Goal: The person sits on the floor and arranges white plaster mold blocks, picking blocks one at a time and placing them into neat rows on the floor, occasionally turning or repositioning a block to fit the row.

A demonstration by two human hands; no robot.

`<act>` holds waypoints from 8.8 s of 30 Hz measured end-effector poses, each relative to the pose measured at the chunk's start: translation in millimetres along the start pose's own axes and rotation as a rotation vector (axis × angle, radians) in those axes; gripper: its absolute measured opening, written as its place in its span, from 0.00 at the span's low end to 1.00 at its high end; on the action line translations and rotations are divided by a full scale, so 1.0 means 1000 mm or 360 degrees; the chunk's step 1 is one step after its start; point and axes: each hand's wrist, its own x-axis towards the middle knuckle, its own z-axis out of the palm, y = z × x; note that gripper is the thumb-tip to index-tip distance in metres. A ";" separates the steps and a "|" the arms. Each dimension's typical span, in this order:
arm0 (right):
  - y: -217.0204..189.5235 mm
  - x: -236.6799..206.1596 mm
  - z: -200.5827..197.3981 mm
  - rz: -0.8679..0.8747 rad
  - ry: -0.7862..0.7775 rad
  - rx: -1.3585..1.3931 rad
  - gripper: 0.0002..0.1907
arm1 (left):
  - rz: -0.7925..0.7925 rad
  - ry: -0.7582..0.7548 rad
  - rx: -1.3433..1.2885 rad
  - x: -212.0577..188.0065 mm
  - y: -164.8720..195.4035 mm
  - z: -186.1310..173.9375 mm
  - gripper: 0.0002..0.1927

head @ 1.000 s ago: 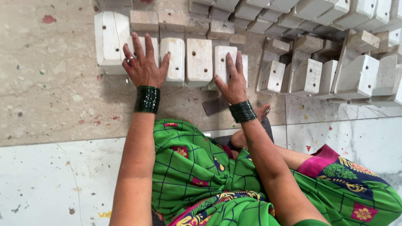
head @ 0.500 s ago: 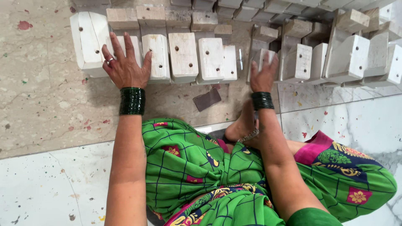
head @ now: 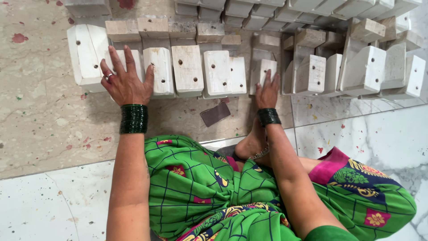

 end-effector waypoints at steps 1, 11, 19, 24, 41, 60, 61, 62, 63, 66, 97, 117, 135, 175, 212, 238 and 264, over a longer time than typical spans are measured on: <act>-0.006 -0.003 0.002 -0.0068 -0.0011 0.0012 0.38 | -0.0011 -0.0012 -0.0009 0.000 0.000 -0.001 0.42; -0.020 0.000 0.015 -0.0276 -0.0121 0.0154 0.33 | 0.0013 0.0017 -0.0052 0.001 -0.001 -0.007 0.41; 0.060 0.039 -0.100 -0.0295 0.0485 -0.0205 0.31 | 0.0026 -0.0037 -0.0095 -0.002 -0.005 -0.004 0.41; 0.089 0.046 -0.108 -0.0068 0.0167 -0.0741 0.33 | 0.0042 -0.0019 -0.0082 -0.001 -0.005 -0.003 0.42; 0.086 0.041 -0.105 0.0144 0.0121 0.0209 0.39 | -0.0001 0.0032 -0.0135 0.002 -0.004 0.011 0.40; -0.116 -0.020 -0.049 -0.0579 0.0101 -0.0076 0.24 | 0.0000 0.0036 -0.0115 -0.001 -0.003 0.013 0.39; -0.115 -0.020 -0.050 -0.0584 0.0111 -0.0062 0.24 | -0.0006 0.0048 -0.0104 0.000 -0.002 0.012 0.39; -0.114 -0.020 -0.050 -0.0587 0.0118 -0.0048 0.24 | -0.0009 0.0056 -0.0094 0.000 -0.001 0.011 0.39; -0.114 -0.020 -0.050 -0.0589 0.0128 -0.0032 0.24 | -0.0010 0.0066 -0.0082 0.000 -0.001 0.010 0.39; -0.114 -0.020 -0.048 -0.0632 0.0197 -0.0090 0.24 | -0.0029 0.0015 -0.0106 0.003 0.000 0.007 0.38; -0.122 -0.020 -0.044 -0.0475 0.0116 -0.0114 0.27 | 0.0049 -0.0033 -0.0499 -0.013 0.003 -0.023 0.32; 0.087 0.007 -0.029 0.0066 0.0297 -0.0485 0.38 | 0.0092 0.0100 -0.0367 0.008 0.005 -0.020 0.21; 0.088 -0.011 -0.034 0.0073 0.0214 -0.0398 0.46 | 0.0121 0.0159 -0.0239 0.012 0.016 -0.032 0.23; -0.017 0.013 -0.067 -0.0440 0.0271 0.0158 0.24 | 0.0241 0.0153 -0.0314 0.006 0.004 -0.028 0.23; 0.033 -0.011 -0.138 0.0068 0.0343 -0.0261 0.35 | 0.0188 0.0123 -0.0380 0.010 0.006 -0.030 0.26; -0.061 0.181 -0.052 -0.0794 0.0039 0.0206 0.17 | 0.0154 0.0119 -0.0307 0.009 0.012 -0.041 0.25; -0.058 0.035 -0.066 -0.0133 -0.0122 0.0060 0.35 | 0.0148 0.0116 -0.0331 0.010 0.013 -0.041 0.24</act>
